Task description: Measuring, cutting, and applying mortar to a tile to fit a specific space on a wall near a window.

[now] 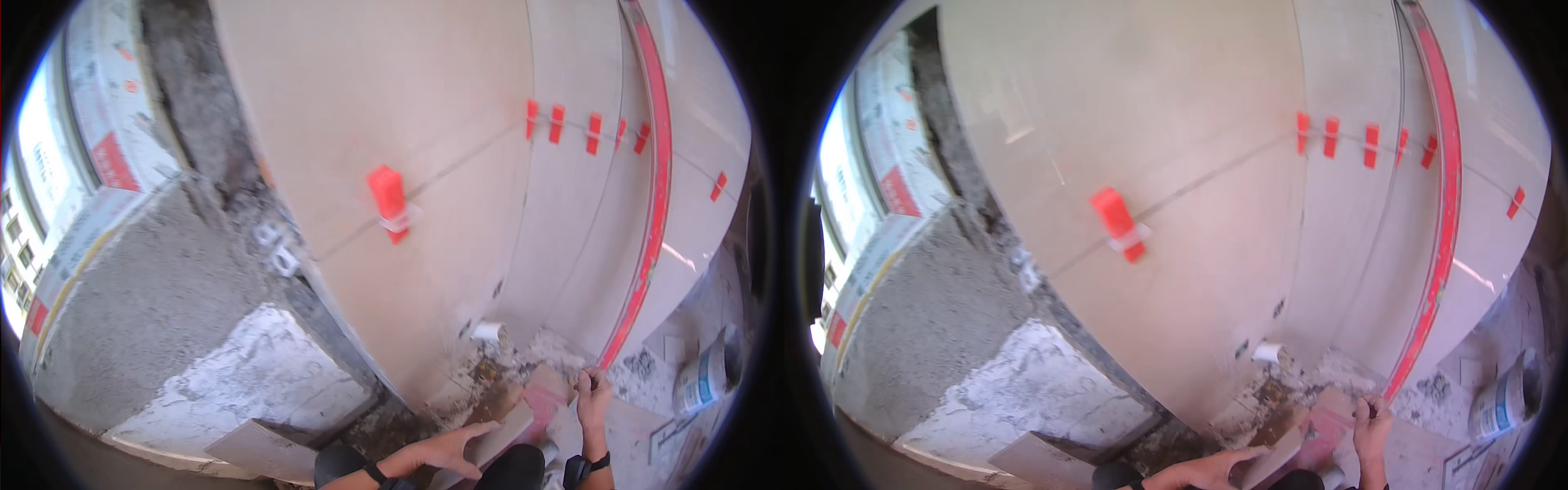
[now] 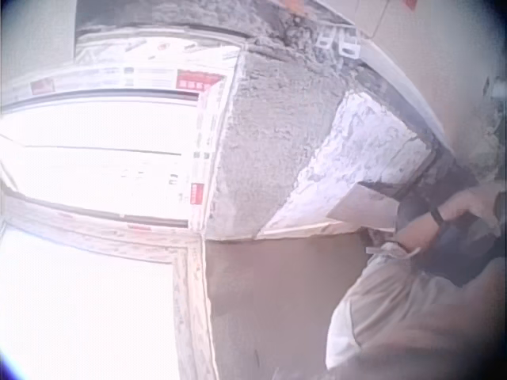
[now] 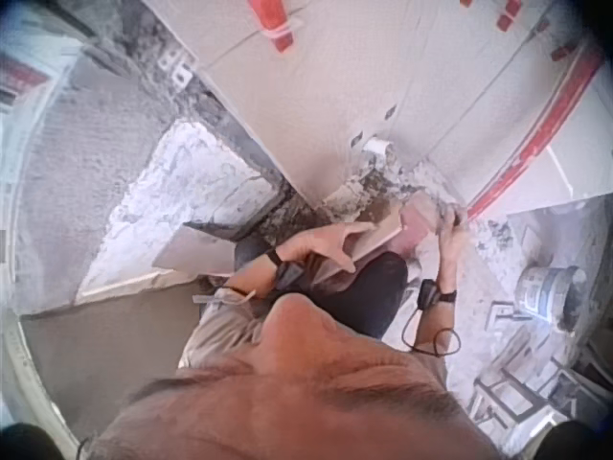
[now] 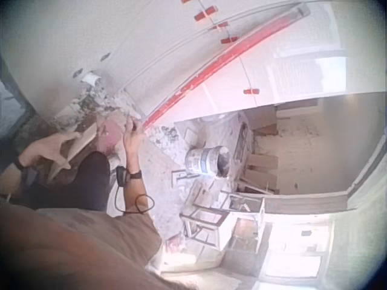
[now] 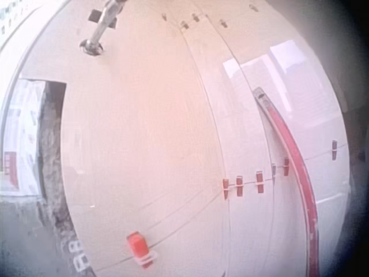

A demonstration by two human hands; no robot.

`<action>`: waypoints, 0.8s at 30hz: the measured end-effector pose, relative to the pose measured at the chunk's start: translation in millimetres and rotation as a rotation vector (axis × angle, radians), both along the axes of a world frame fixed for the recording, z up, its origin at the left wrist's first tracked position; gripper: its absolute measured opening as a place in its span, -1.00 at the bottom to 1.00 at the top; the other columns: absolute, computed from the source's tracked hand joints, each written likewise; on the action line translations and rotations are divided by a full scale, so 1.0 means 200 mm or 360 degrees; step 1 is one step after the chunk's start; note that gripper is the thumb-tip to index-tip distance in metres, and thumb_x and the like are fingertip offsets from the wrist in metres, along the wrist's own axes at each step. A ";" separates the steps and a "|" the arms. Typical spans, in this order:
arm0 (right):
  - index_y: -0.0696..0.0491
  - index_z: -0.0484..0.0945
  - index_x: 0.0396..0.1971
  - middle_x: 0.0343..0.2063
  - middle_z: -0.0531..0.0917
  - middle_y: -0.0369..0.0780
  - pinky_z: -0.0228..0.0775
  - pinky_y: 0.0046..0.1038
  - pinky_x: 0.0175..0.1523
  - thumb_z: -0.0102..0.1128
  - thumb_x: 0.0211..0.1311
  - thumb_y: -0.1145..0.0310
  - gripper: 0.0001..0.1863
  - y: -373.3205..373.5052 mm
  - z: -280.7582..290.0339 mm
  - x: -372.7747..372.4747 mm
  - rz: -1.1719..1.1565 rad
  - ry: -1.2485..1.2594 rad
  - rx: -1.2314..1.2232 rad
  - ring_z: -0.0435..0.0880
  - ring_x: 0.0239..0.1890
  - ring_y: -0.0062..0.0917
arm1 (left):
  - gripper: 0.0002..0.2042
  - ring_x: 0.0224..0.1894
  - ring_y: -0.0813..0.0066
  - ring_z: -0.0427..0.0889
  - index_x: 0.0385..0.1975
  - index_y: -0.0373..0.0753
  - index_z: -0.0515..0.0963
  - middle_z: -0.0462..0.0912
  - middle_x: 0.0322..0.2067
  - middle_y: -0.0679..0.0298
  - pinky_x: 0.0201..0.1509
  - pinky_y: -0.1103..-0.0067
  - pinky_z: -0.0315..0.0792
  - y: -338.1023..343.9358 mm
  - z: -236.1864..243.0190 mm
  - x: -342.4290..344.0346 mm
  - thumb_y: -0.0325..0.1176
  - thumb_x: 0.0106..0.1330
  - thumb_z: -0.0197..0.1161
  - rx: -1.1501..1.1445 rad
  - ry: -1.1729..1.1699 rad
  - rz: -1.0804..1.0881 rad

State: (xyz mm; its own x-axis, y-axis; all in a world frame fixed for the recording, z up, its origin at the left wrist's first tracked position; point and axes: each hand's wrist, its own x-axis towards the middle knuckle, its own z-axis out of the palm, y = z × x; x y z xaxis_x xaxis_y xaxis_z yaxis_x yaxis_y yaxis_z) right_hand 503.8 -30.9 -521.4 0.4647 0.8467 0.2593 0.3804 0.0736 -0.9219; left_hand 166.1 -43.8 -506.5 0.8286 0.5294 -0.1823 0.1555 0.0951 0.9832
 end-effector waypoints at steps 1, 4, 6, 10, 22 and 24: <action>0.26 0.57 -0.27 -0.44 0.64 -0.15 0.50 -0.47 -0.29 0.20 0.32 0.52 -0.90 0.08 0.16 -0.10 0.0048 0.0021 0.0091 0.61 -0.44 -0.59 | 0.09 0.31 0.16 0.39 0.45 -0.39 0.11 0.43 0.24 -0.04 0.41 0.38 0.25 0.00 0.20 -0.08 -0.20 -0.11 0.63 0.0330 -0.0114 -0.0050; 0.23 0.57 -0.24 -0.36 0.65 -0.10 0.51 -0.42 -0.19 0.26 0.25 0.54 -0.88 0.16 0.71 -0.42 0.0338 -0.0632 0.0647 0.66 -0.36 -0.36 | 0.07 0.32 0.43 0.31 0.42 -0.31 0.20 0.36 0.32 0.13 0.42 0.44 0.15 -0.19 0.83 -0.33 -0.09 -0.13 0.68 0.0026 -0.0329 0.0178; 0.19 0.58 -0.24 -0.31 0.65 -0.05 0.52 -0.37 -0.18 0.30 0.22 0.53 -0.86 0.19 0.96 -0.62 0.0512 -0.0668 0.0869 0.67 -0.34 -0.24 | 0.06 0.31 0.35 0.33 0.40 -0.33 0.23 0.39 0.28 0.10 0.40 0.38 0.19 -0.31 1.03 -0.54 -0.10 -0.15 0.69 0.0218 -0.0450 0.0480; 0.13 0.61 -0.21 -0.28 0.66 -0.07 0.55 -0.32 -0.22 0.37 0.18 0.49 -0.81 0.17 1.33 -0.99 0.0823 -0.0828 0.1301 0.68 -0.32 -0.18 | 0.08 0.29 0.22 0.38 0.39 -0.38 0.19 0.40 0.24 0.01 0.37 0.32 0.27 -0.52 1.35 -0.84 -0.14 -0.16 0.69 0.0874 -0.0572 0.1116; 0.17 0.51 -0.04 -0.23 0.63 -0.05 0.54 -0.32 -0.16 0.34 0.22 0.44 -0.66 0.34 1.62 -1.40 0.0914 -0.0577 0.1318 0.68 -0.28 -0.24 | 0.19 0.23 0.24 0.46 0.43 -0.51 0.02 0.35 0.26 -0.04 0.23 0.29 0.50 -0.02 2.03 -0.82 -0.22 -0.18 0.70 0.2037 -0.0742 0.1720; 0.17 0.46 0.03 -0.17 0.60 -0.03 0.53 -0.29 -0.11 0.32 0.24 0.42 -0.61 0.36 1.63 -1.44 0.0909 -0.0635 0.1271 0.67 -0.24 -0.22 | 0.19 0.28 0.21 0.41 0.45 -0.44 0.03 0.35 0.27 -0.01 0.26 0.27 0.46 0.04 2.03 -0.80 -0.22 -0.18 0.71 0.1960 -0.0736 0.1702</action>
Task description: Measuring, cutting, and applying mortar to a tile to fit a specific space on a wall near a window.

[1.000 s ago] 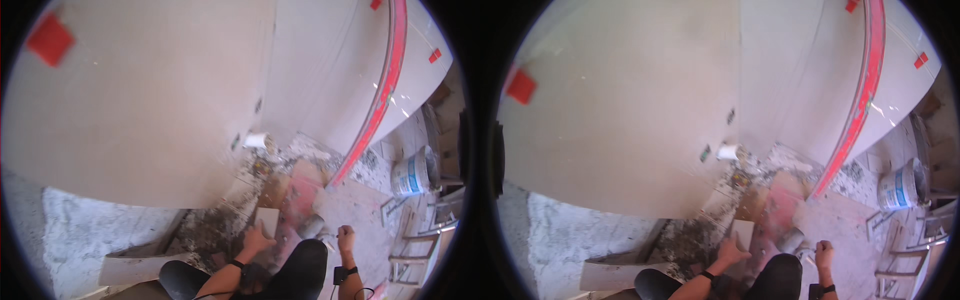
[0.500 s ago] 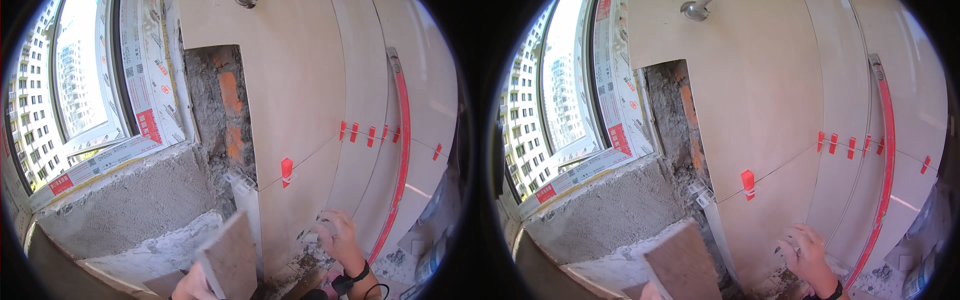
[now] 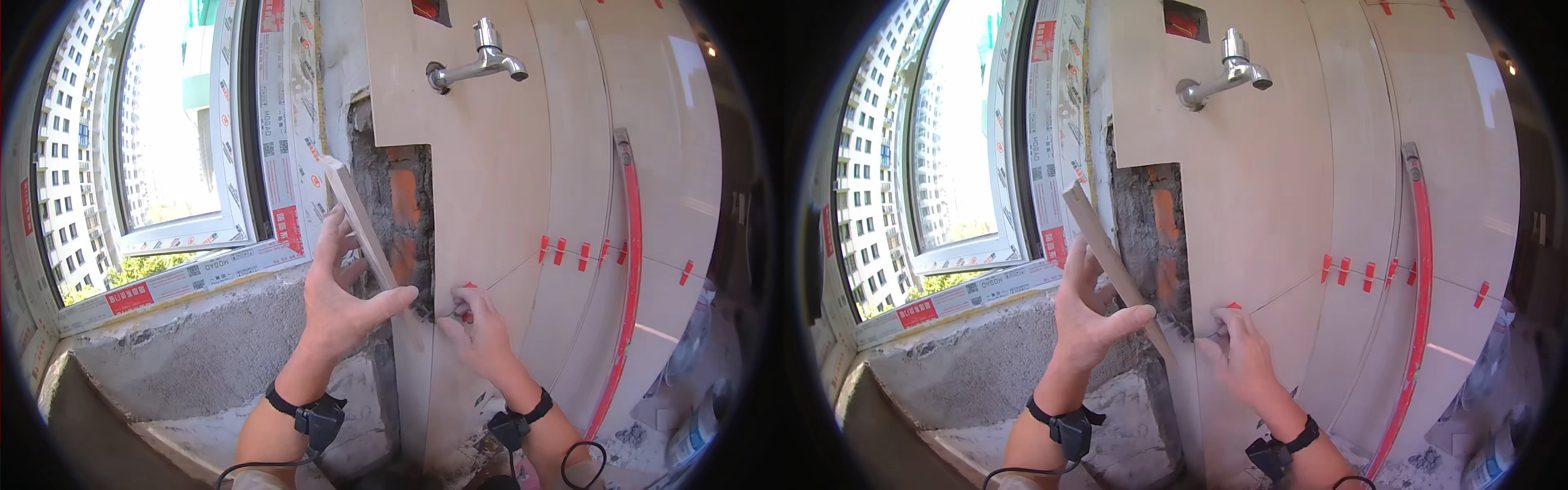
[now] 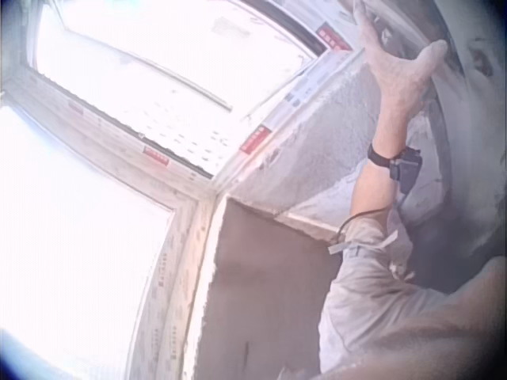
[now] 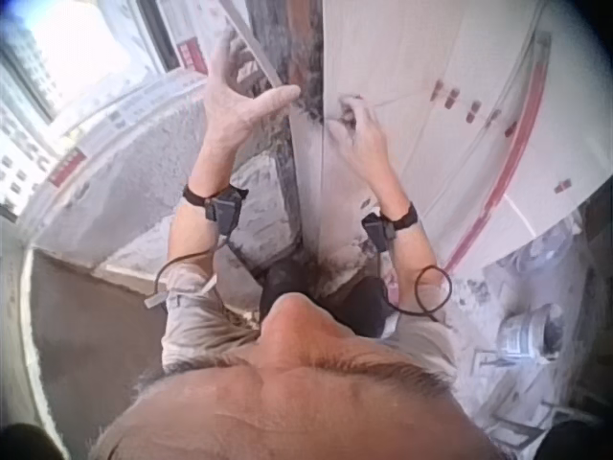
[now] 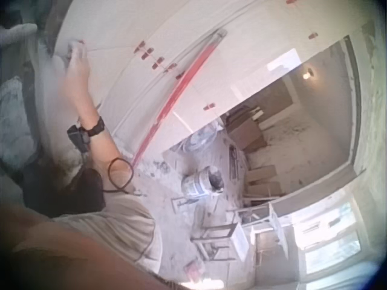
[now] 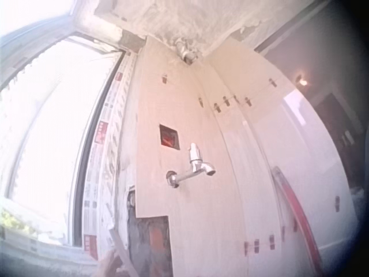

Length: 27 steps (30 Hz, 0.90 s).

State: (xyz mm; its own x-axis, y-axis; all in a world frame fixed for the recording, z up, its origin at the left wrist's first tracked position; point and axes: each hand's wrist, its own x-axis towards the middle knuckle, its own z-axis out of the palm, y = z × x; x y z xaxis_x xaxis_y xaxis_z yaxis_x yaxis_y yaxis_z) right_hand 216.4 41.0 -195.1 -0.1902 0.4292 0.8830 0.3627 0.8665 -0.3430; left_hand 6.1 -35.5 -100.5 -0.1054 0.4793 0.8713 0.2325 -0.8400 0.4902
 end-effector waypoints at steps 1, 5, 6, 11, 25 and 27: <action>0.17 0.42 0.09 -0.10 0.57 -0.01 0.52 -0.26 -0.06 0.29 0.27 0.40 -0.57 -0.01 0.01 -0.02 -0.0031 -0.0042 -0.0034 0.66 -0.20 -0.20 | 0.19 0.33 0.19 0.37 0.46 -0.37 0.04 0.35 0.28 0.02 0.29 0.25 0.41 0.01 0.01 0.00 -0.21 -0.18 0.72 -0.0075 0.0003 -0.0035; 0.16 0.35 0.17 0.00 0.51 0.02 0.48 -0.20 0.02 0.22 0.33 0.33 -0.52 -0.03 -0.01 -0.03 -0.0057 -0.0074 -0.0039 0.63 -0.14 -0.15 | 0.18 0.28 0.19 0.43 0.46 -0.49 -0.01 0.31 0.30 -0.10 0.26 0.25 0.49 0.04 0.02 0.02 -0.25 -0.13 0.68 0.0017 -0.0004 0.0043; 0.16 0.34 0.18 0.01 0.50 0.03 0.47 -0.19 0.03 0.20 0.34 0.31 -0.52 -0.04 -0.02 -0.03 -0.0045 -0.0055 -0.0059 0.63 -0.13 -0.13 | 0.18 0.28 0.19 0.43 0.46 -0.49 -0.01 0.31 0.30 -0.10 0.26 0.25 0.49 0.06 0.02 0.01 -0.25 -0.13 0.68 0.0014 0.0002 0.0047; 0.16 0.32 0.21 0.05 0.47 0.03 0.46 -0.18 0.05 0.15 0.36 0.29 -0.50 -0.03 -0.02 -0.03 -0.0045 -0.0065 -0.0113 0.62 -0.12 -0.11 | 0.21 0.28 0.18 0.44 0.47 -0.40 0.01 0.34 0.29 -0.03 0.26 0.22 0.47 0.11 0.02 0.01 -0.19 -0.16 0.71 -0.0055 0.0022 0.0228; 0.16 0.28 0.27 0.13 0.44 0.06 0.43 -0.19 0.17 0.15 0.37 0.29 -0.45 -0.02 -0.05 -0.05 -0.0053 -0.0054 -0.0181 0.56 0.05 -0.04 | 0.17 0.34 0.10 0.40 0.46 -0.44 -0.02 0.29 0.32 -0.17 0.30 0.22 0.45 0.16 0.00 0.05 -0.23 -0.10 0.68 0.0011 0.0033 0.0341; 0.15 0.28 0.28 0.13 0.44 0.06 0.43 -0.18 0.17 0.15 0.37 0.29 -0.45 -0.03 -0.05 -0.04 -0.0084 -0.0069 -0.0187 0.56 0.05 -0.04 | 0.19 0.35 0.11 0.39 0.48 -0.41 -0.05 0.28 0.33 -0.19 0.30 0.20 0.45 0.19 -0.01 0.05 -0.25 -0.11 0.68 0.0043 0.0047 0.0333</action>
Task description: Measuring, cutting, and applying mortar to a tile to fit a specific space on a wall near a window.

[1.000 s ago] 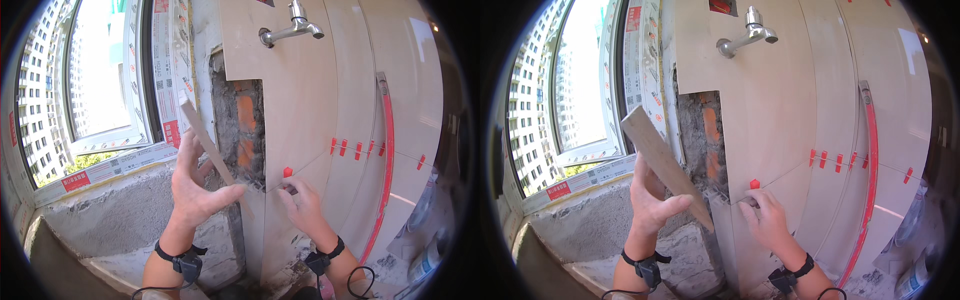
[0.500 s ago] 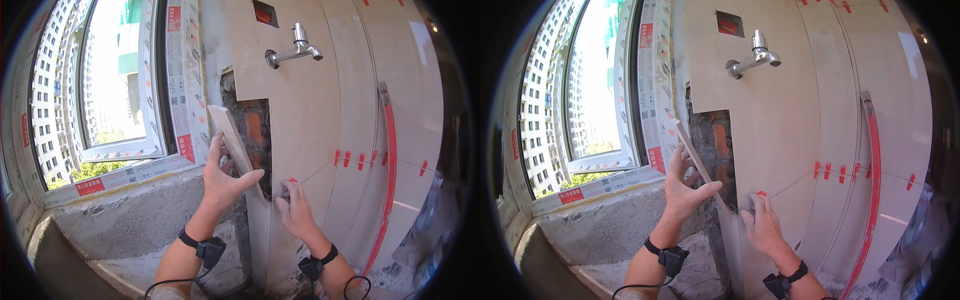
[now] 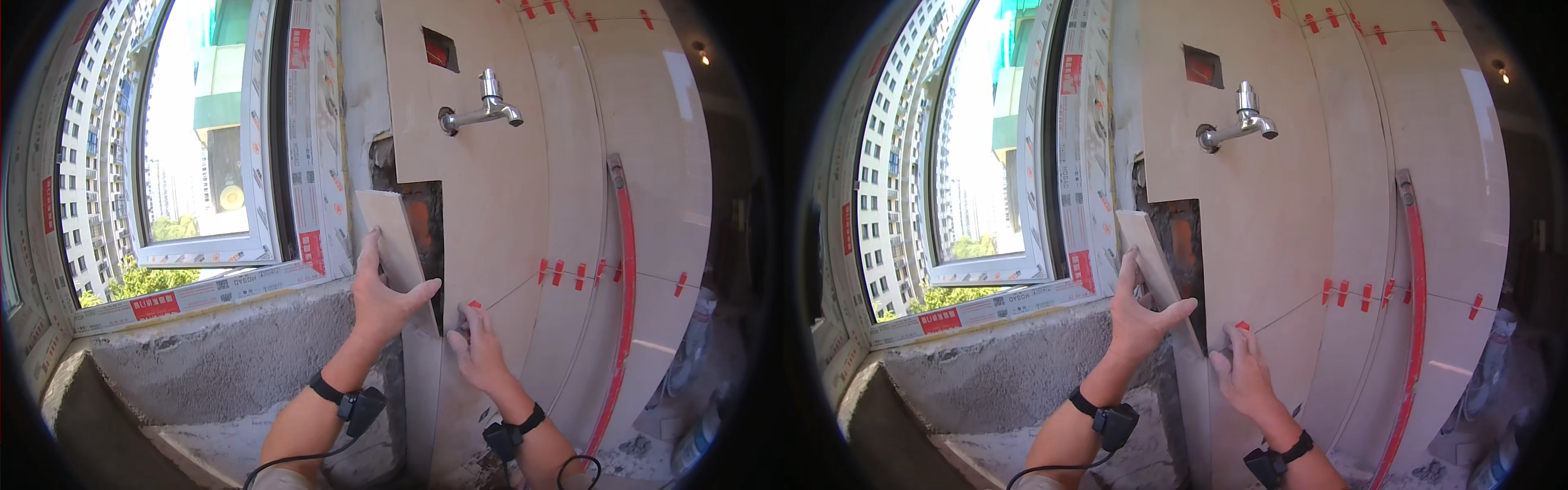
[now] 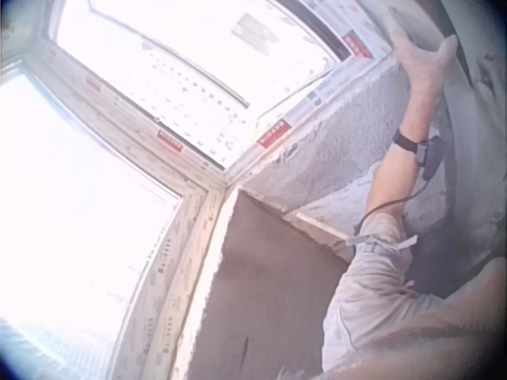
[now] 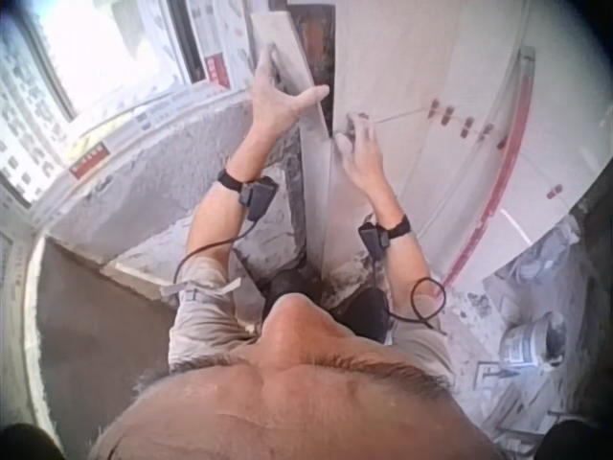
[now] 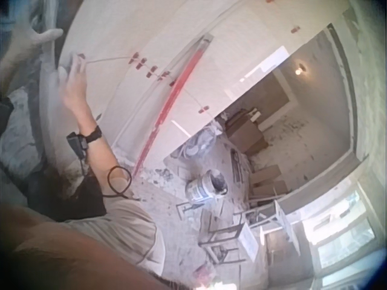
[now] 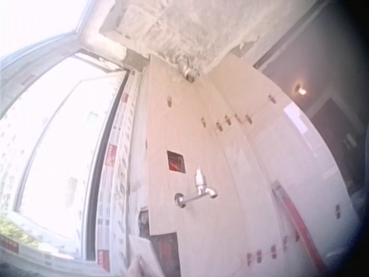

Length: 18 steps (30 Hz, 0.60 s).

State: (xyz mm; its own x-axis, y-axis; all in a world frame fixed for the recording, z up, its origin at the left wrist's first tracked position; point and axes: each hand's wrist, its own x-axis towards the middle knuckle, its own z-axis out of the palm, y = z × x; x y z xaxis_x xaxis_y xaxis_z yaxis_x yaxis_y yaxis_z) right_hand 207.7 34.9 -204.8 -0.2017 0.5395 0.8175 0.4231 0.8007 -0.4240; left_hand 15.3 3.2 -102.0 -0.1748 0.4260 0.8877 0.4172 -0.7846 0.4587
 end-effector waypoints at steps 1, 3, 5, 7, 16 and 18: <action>0.15 0.28 0.28 0.12 0.45 0.06 0.43 -0.18 0.17 0.16 0.36 0.28 -0.45 0.00 0.00 0.00 -0.0025 -0.0015 -0.0016 0.56 0.06 -0.04 | 0.17 0.32 0.11 0.42 0.48 -0.42 -0.05 0.29 0.32 -0.19 0.29 0.23 0.46 0.02 -0.01 0.00 -0.28 -0.09 0.67 -0.0017 0.0042 0.0071; 0.14 0.29 0.28 0.12 0.45 0.06 0.43 -0.18 0.17 0.16 0.36 0.28 -0.45 0.00 -0.01 0.00 -0.0008 -0.0001 -0.0027 0.57 0.06 -0.04 | 0.16 0.30 0.12 0.44 0.48 -0.42 -0.05 0.30 0.31 -0.19 0.28 0.25 0.48 0.04 -0.01 0.00 -0.30 -0.07 0.66 -0.0029 0.0083 0.0137; 0.14 0.29 0.28 0.13 0.45 0.06 0.43 -0.19 0.17 0.16 0.36 0.27 -0.45 0.00 -0.01 0.00 0.0013 0.0012 -0.0045 0.57 0.07 -0.04 | 0.13 0.27 0.13 0.48 0.47 -0.44 -0.05 0.31 0.30 -0.19 0.27 0.28 0.49 0.06 -0.02 0.00 -0.33 -0.05 0.65 0.0060 0.0151 0.0228; 0.15 0.29 0.27 0.13 0.45 0.05 0.42 -0.18 0.19 0.17 0.35 0.29 -0.45 0.00 -0.01 0.00 0.0004 0.0001 -0.0024 0.57 0.09 -0.05 | 0.13 0.28 0.14 0.47 0.47 -0.45 -0.04 0.31 0.30 -0.17 0.26 0.28 0.50 0.07 -0.03 0.01 -0.33 -0.04 0.65 0.0092 0.0164 0.0266; 0.17 0.29 0.26 0.09 0.48 0.05 0.44 -0.20 0.19 0.31 0.26 0.28 -0.37 0.00 -0.01 0.00 -0.0093 -0.0044 0.0058 0.58 0.08 -0.06 | 0.02 0.36 0.09 0.36 0.40 -0.50 0.11 0.22 0.36 -0.10 0.24 0.28 0.52 0.08 -0.04 0.03 -0.31 -0.04 0.62 0.0178 0.0222 0.0434; 0.17 0.30 0.23 0.04 0.50 0.03 0.45 -0.20 0.15 0.37 0.21 0.27 -0.35 -0.01 -0.01 -0.03 -0.0138 -0.0010 0.0076 0.59 0.05 -0.08 | 0.00 0.37 0.07 0.35 0.39 -0.51 0.13 0.20 0.36 -0.11 0.24 0.27 0.52 0.08 -0.04 0.05 -0.31 -0.04 0.62 0.0173 0.0219 0.0423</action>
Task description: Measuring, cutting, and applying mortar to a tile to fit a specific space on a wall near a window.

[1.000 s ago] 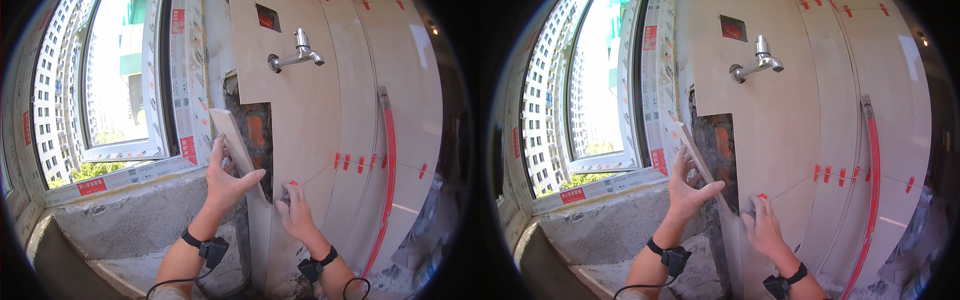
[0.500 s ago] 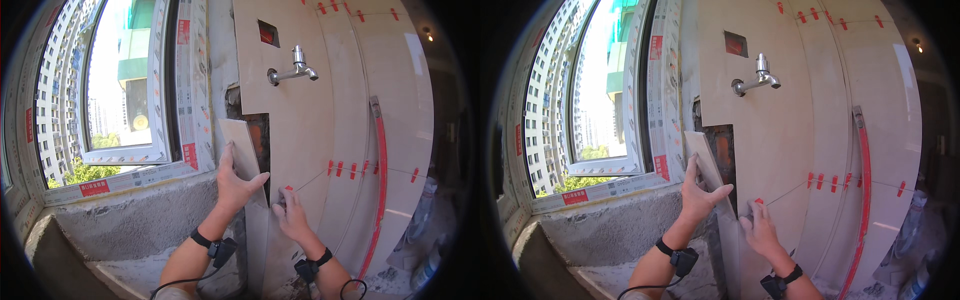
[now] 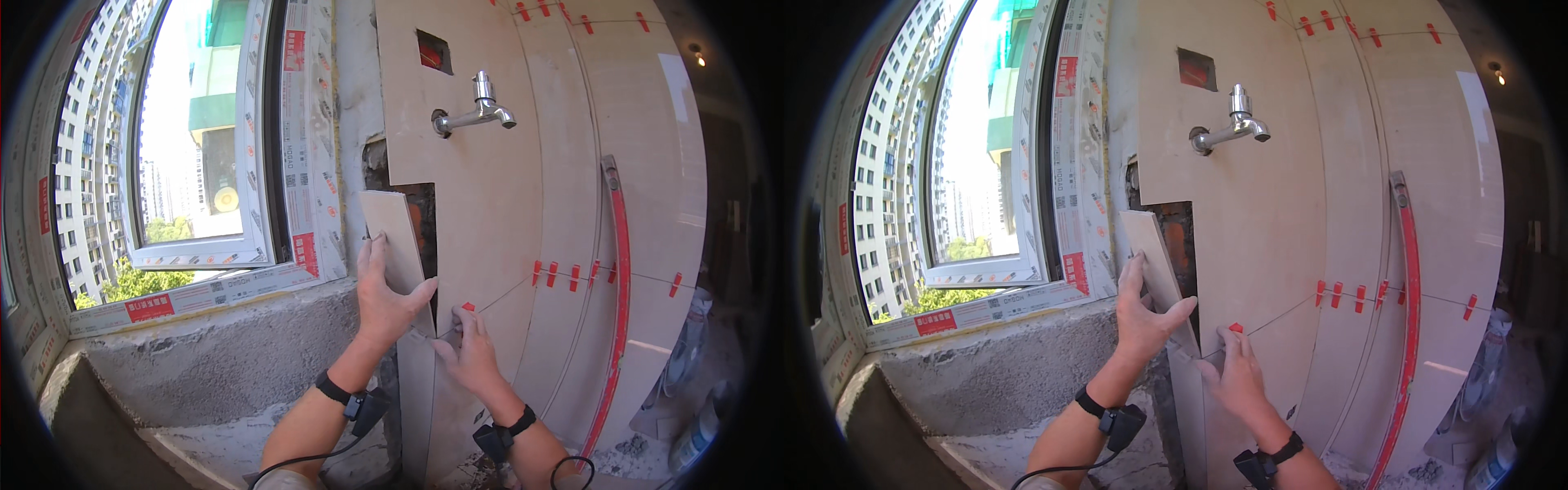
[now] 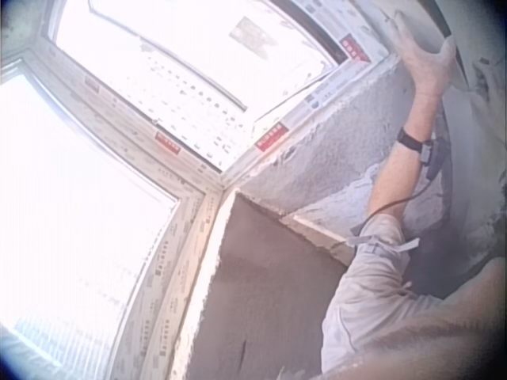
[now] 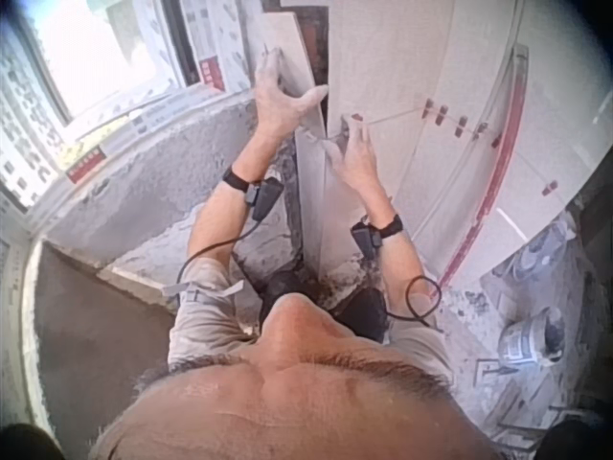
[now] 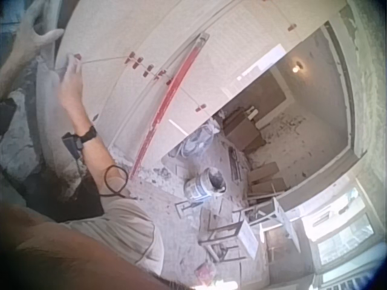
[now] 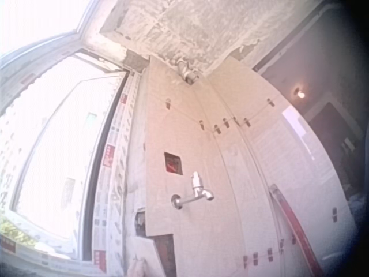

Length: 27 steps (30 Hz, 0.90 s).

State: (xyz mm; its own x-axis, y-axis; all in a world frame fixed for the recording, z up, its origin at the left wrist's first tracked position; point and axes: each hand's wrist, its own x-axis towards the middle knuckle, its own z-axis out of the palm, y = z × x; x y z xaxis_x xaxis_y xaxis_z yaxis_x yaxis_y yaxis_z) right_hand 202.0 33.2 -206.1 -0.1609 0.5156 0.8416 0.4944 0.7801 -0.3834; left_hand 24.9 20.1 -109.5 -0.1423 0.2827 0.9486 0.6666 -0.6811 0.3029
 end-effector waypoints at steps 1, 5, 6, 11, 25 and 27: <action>0.18 0.32 0.20 0.00 0.52 0.02 0.47 -0.21 0.12 0.43 0.17 0.27 -0.33 0.00 0.00 -0.02 -0.0046 0.0035 0.0020 0.60 0.02 -0.09 | 0.00 0.37 0.05 0.35 0.38 -0.52 0.14 0.19 0.37 -0.12 0.24 0.26 0.52 0.00 0.00 0.01 -0.30 -0.04 0.62 -0.0011 -0.0016 0.0025; 0.18 0.34 0.13 -0.11 0.55 -0.01 0.48 -0.21 0.03 0.49 0.10 0.27 -0.33 0.01 0.01 -0.07 -0.0118 0.0104 0.0038 0.60 -0.06 -0.11 | -0.04 0.38 0.04 0.34 0.35 -0.55 0.19 0.21 0.37 -0.18 0.24 0.27 0.50 0.00 -0.01 0.04 -0.29 -0.02 0.60 0.0000 -0.0053 0.0116; 0.17 0.35 0.11 -0.13 0.55 -0.02 0.47 -0.20 0.01 0.49 0.10 0.28 -0.35 0.01 0.01 -0.07 -0.0105 0.0132 0.0037 0.59 -0.07 -0.12 | -0.04 0.38 0.04 0.34 0.35 -0.55 0.19 0.21 0.37 -0.18 0.24 0.27 0.50 0.01 -0.01 0.04 -0.29 -0.02 0.60 0.0001 -0.0052 0.0112; 0.17 0.35 0.10 -0.17 0.54 -0.03 0.45 -0.19 0.00 0.49 0.10 0.28 -0.36 0.01 0.01 -0.08 -0.0106 0.0151 0.0069 0.58 -0.10 -0.12 | -0.12 0.36 -0.25 0.29 0.29 -0.52 0.31 0.33 0.28 -0.33 0.41 0.18 0.24 0.02 -0.02 0.04 -0.22 -0.02 0.57 0.0105 -0.0024 0.0164; 0.21 0.39 0.03 -0.19 0.53 -0.02 0.45 -0.19 -0.01 0.50 0.09 0.31 -0.41 0.01 -0.01 -0.09 -0.0145 0.0187 0.0117 0.57 -0.11 -0.11 | -0.17 0.35 -0.09 0.38 0.29 -0.46 0.35 0.35 0.31 -0.23 0.37 0.29 0.33 0.05 0.00 0.05 -0.22 0.01 0.55 0.0092 0.0083 0.0219; 0.21 0.38 0.04 -0.19 0.53 -0.02 0.45 -0.19 -0.02 0.50 0.09 0.31 -0.40 0.01 -0.01 -0.09 -0.0153 0.0184 0.0121 0.57 -0.12 -0.10 | -0.18 0.35 -0.10 0.37 0.29 -0.45 0.36 0.34 0.32 -0.23 0.38 0.29 0.31 0.05 0.01 0.06 -0.23 0.01 0.55 0.0061 0.0090 0.0216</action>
State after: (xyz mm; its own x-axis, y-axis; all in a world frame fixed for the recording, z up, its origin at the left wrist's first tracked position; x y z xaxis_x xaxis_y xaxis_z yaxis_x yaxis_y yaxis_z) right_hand 183.2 36.1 -208.1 -0.0139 0.4580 0.8888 0.5240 0.7604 -0.3836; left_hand 36.1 30.0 -107.2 -0.1228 0.2276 0.9660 0.7687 -0.5939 0.2376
